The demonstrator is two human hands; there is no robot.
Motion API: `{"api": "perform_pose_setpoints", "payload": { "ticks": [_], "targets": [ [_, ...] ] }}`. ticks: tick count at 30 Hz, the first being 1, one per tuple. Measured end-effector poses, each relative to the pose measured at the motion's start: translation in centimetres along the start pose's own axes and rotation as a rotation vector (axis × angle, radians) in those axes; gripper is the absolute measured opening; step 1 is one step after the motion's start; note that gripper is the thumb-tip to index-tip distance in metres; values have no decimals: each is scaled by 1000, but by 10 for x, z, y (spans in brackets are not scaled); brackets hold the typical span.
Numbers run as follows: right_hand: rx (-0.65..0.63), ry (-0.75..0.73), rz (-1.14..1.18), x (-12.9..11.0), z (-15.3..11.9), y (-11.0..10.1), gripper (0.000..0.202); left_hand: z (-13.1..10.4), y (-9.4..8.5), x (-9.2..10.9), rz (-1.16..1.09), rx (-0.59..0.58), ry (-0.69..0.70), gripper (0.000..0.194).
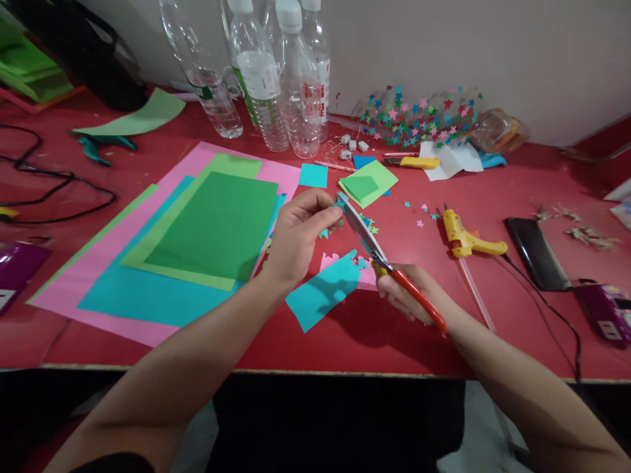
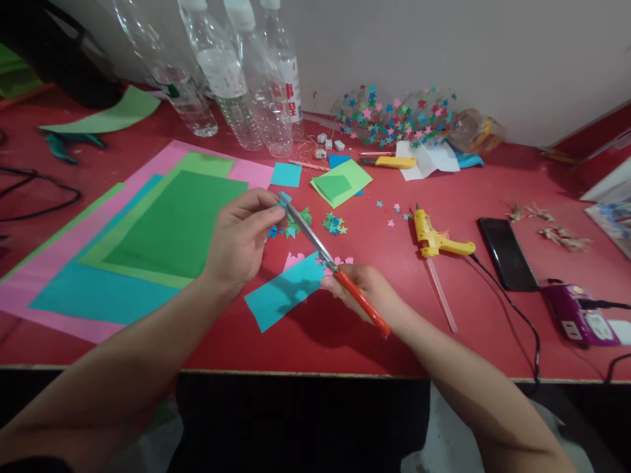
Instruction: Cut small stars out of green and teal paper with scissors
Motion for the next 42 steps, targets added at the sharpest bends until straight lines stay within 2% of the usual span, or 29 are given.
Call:
{"api": "perform_pose_setpoints", "payload": {
  "ticks": [6, 11, 14, 17, 21, 26, 32, 37, 40, 42],
  "targets": [
    [-7, 33, 16, 3, 3, 0, 42, -1, 1, -1, -29, 3, 22, 14],
    [48, 87, 35, 8, 7, -5, 40, 0, 0, -6, 19, 7, 0, 13],
    [119, 93, 100, 12, 9, -13, 37, 4, 3, -12, 101, -68, -32, 15],
    [205, 34, 152, 15, 14, -25, 38, 5, 11, -20, 278, -211, -53, 16],
    [351, -3, 155, 22, 19, -43, 42, 5, 19, -34, 654, -357, -64, 16],
    [357, 6, 204, 28, 24, -47, 47, 9, 30, -46, 1062, -519, 36, 15],
    [370, -7, 150, 25, 26, -46, 52, 18, 49, -62, 1464, -680, 169, 27],
    [378, -44, 56, 24, 27, -46, 53, 21, 61, -72, 1718, -679, 371, 26],
    [360, -65, 54, 24, 27, -45, 55, 24, 59, -70, 1714, -634, 399, 26],
    [360, -71, 58, 24, 27, -45, 54, 26, 56, -61, 1658, -598, 389, 25]
  ]
}}
Point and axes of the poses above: each hand's wrist, its own z-axis towards the middle knuckle, its own y-axis out of the palm, x = y × z, the point moved 6 cm from there along z, towards the middle knuckle, and after that the axes turned 3 degrees about -z, right-handed, at the moved point
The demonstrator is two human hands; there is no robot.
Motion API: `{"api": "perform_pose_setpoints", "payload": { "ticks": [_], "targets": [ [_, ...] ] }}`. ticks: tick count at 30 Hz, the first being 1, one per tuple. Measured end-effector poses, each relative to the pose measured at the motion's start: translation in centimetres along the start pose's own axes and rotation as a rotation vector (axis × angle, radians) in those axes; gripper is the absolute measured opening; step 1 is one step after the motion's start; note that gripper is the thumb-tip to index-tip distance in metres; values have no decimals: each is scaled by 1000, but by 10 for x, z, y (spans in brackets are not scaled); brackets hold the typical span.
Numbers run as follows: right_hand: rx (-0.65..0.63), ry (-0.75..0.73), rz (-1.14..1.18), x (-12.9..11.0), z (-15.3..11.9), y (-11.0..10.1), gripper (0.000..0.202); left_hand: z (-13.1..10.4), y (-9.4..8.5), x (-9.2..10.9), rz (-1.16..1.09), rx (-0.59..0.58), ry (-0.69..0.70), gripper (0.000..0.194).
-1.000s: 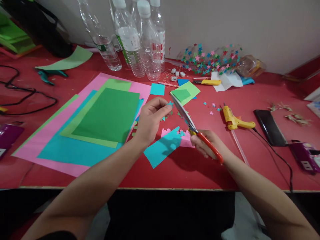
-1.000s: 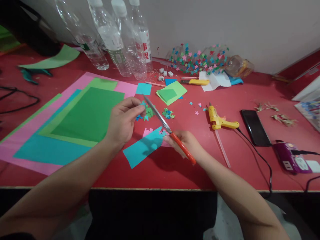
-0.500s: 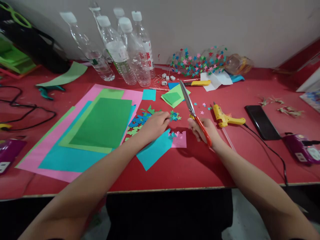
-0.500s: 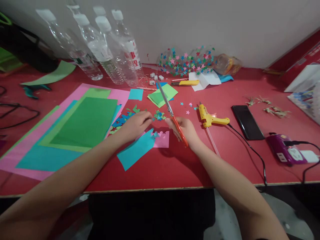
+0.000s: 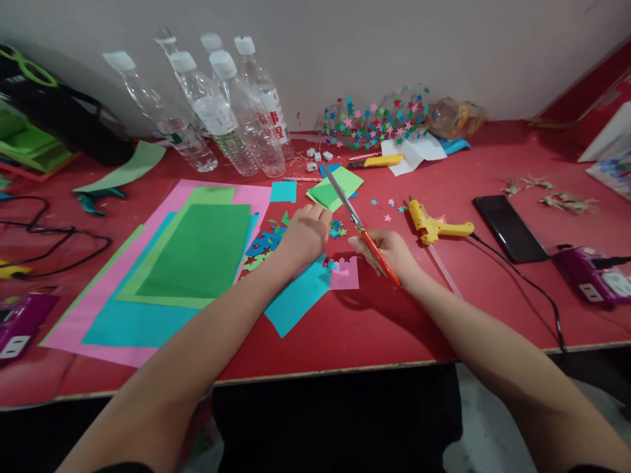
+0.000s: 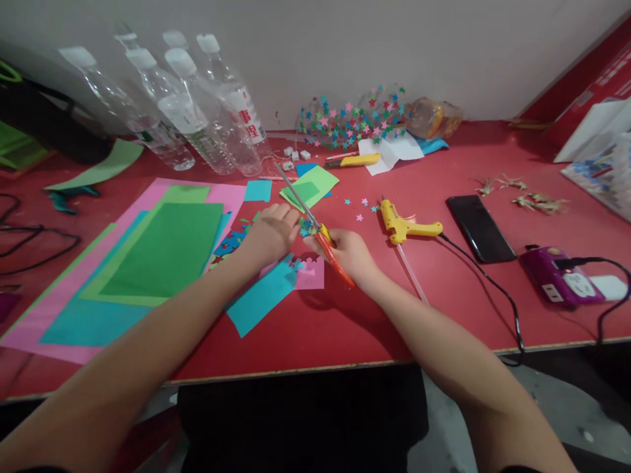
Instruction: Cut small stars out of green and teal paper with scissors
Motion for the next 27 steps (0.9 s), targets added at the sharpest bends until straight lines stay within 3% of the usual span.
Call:
{"api": "perform_pose_setpoints", "payload": {
  "ticks": [3, 8, 15, 19, 22, 25, 27],
  "targets": [
    [8, -5, -10, 1, 1, -1, 53, -11, -14, -8, -229, -14, -48, 21],
    [0, 22, -56, 3, 1, 2, 49, -43, -14, 7, -351, -259, 168, 47],
    [27, 32, -176, 2, -1, 4, 50, -56, -2, 11, -518, -318, 74, 36],
    [26, 26, -214, 2, -2, 4, 51, -58, -6, 10, -742, -264, -30, 40],
    [-6, 49, -196, 3, -2, 4, 49, -56, -2, 4, -1108, -190, -170, 45],
    [-87, 71, -117, 3, -4, 9, 45, -52, 3, -1, -1485, -91, -283, 42],
    [-169, 96, -28, 1, -7, 14, 42, -50, 4, -4, -1580, -37, -329, 38]
  ]
}}
Point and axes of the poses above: each hand's wrist, its own z-axis towards the middle knuckle, its own y-axis out of the palm, x = y × z, the point moved 6 cm from there along z, towards the middle knuckle, and after that the axes turned 3 degrees about -z, right-handed, at the moved point
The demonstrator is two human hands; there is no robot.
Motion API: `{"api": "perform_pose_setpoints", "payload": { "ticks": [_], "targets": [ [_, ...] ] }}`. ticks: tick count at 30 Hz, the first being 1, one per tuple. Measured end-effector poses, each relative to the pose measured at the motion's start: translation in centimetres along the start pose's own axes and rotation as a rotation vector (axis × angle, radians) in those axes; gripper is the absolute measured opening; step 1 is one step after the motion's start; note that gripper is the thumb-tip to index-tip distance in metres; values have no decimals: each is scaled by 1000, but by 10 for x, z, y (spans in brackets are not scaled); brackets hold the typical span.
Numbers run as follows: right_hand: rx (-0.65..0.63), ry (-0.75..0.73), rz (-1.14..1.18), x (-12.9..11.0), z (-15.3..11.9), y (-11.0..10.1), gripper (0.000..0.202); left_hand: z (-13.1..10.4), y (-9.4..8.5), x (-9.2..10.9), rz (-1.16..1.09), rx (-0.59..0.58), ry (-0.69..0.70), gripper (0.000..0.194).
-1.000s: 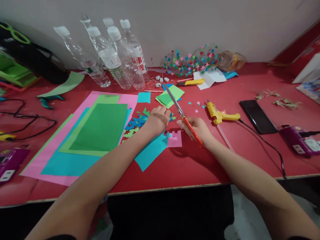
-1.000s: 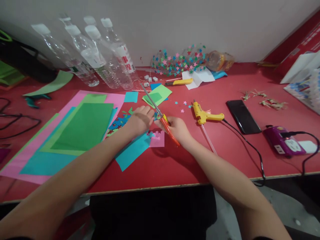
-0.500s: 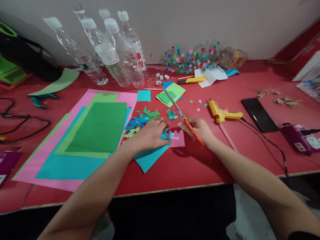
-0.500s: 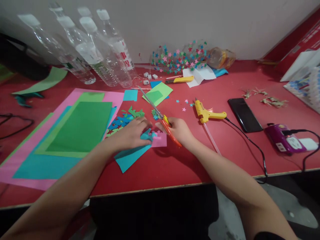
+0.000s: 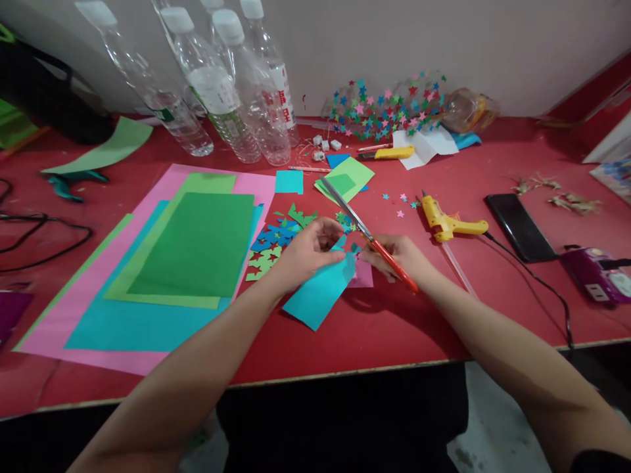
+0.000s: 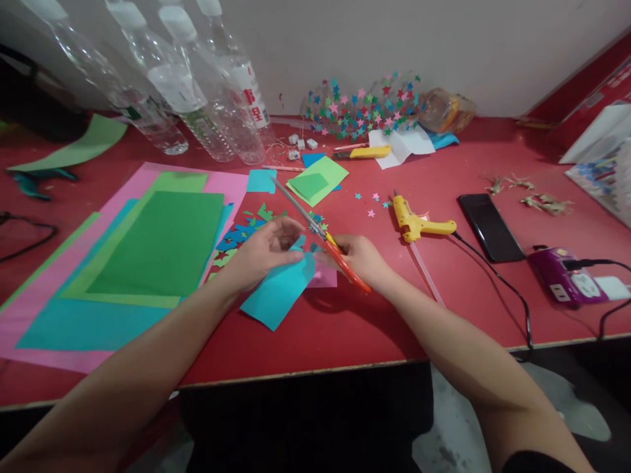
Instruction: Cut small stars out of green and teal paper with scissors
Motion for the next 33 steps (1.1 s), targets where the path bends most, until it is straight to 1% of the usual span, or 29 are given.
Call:
{"api": "perform_pose_setpoints", "payload": {
  "ticks": [2, 4, 7, 10, 14, 16, 18, 20, 22, 24, 27, 30, 33],
  "targets": [
    [-73, 11, 77, -3, -3, 5, 40, 0, 1, 2, -29, 17, -16, 37],
    [-110, 9, 113, -6, -5, 8, 39, -1, 4, 4, -57, 23, -36, 38],
    [-71, 1, 125, -9, -6, 6, 37, -3, 7, 6, -154, 60, -39, 39],
    [-22, 24, 141, -6, -5, 4, 30, -3, 10, 5, -254, 93, -38, 42],
    [-7, 39, 182, -4, -7, 3, 25, -4, 15, -1, -297, 94, -74, 43],
    [46, -8, 207, -7, -8, -1, 27, -7, 19, -4, -335, 50, -137, 40],
    [100, -67, 229, -11, -9, -6, 31, -12, 28, -9, -374, -68, -262, 33],
    [119, -109, 241, -13, -10, -9, 32, -19, 37, -11, -411, -188, -376, 25],
    [123, -126, 239, -13, -10, -11, 31, -22, 39, -8, -446, -223, -390, 22],
    [134, -132, 231, -12, -10, -14, 32, -20, 32, -2, -444, -172, -318, 20],
    [138, -111, 197, -10, -11, -18, 36, -14, 10, 10, -356, -5, -179, 17],
    [93, -103, 48, -13, -14, -17, 38, -11, -11, 15, -312, 168, -135, 20],
    [38, -133, -145, -19, -17, -13, 39, -9, -23, 16, -353, 290, -108, 20]
  ]
}}
Point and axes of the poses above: each hand's wrist, its own z-axis towards the middle knuckle, its own y-axis out of the palm, x = y × z, the point moved 6 cm from there along z, towards the middle knuckle, and after that the axes turned 3 degrees about -z, right-handed, at the moved point
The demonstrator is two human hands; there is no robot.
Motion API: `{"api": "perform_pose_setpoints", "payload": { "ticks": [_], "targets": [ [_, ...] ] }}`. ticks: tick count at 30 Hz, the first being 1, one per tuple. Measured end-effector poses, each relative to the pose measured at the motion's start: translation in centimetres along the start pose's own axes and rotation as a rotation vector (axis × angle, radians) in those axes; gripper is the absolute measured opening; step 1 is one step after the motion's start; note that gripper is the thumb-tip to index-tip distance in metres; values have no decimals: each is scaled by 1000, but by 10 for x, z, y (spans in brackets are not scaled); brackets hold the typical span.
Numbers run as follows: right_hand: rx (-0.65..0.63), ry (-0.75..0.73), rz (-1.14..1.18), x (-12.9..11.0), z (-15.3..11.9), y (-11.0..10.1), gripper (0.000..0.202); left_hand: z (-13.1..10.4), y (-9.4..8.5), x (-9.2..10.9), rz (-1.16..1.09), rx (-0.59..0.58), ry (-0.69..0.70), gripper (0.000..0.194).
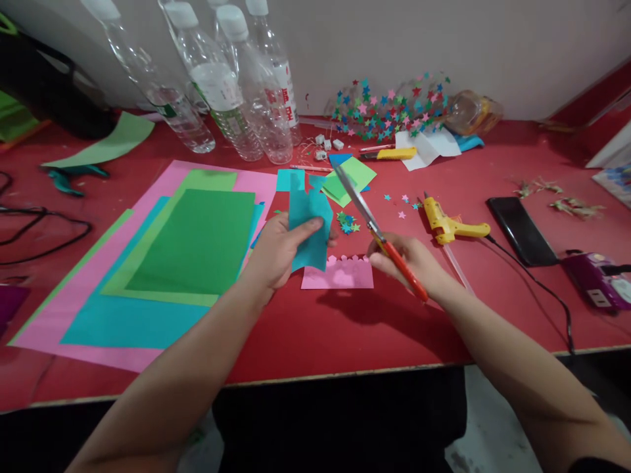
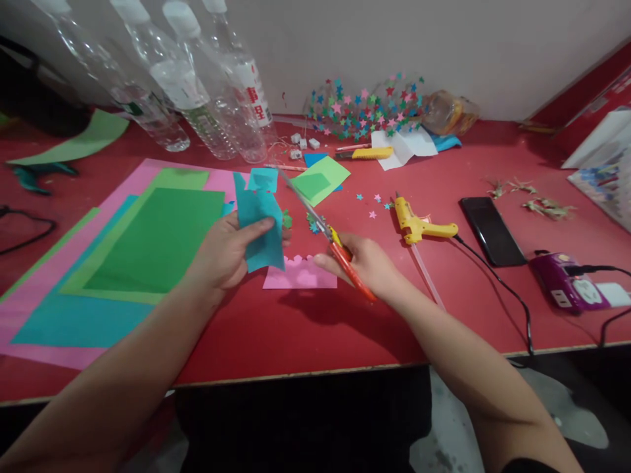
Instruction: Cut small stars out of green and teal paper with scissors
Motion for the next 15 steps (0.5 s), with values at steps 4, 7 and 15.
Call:
{"api": "perform_pose_setpoints", "payload": {
  "ticks": [4, 7, 15],
  "targets": [
    [-36, 27, -131, 1, -1, 4, 42, 1, -3, 3, -45, 70, 61, 19],
    [-50, 32, -170, 2, -1, 4, 44, 0, -4, 6, -28, 109, 113, 21],
    [-141, 45, -146, 4, -2, 8, 44, -2, -4, 9, 61, 88, 152, 20]
  ]
}}
Point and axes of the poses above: each hand's wrist, its own z-axis towards the middle knuckle, its own y-axis out of the palm, x = y × z, the point moved 6 cm from there along z, towards the middle knuckle, and after that the axes turned 3 degrees about -z, right-handed, at the moved point
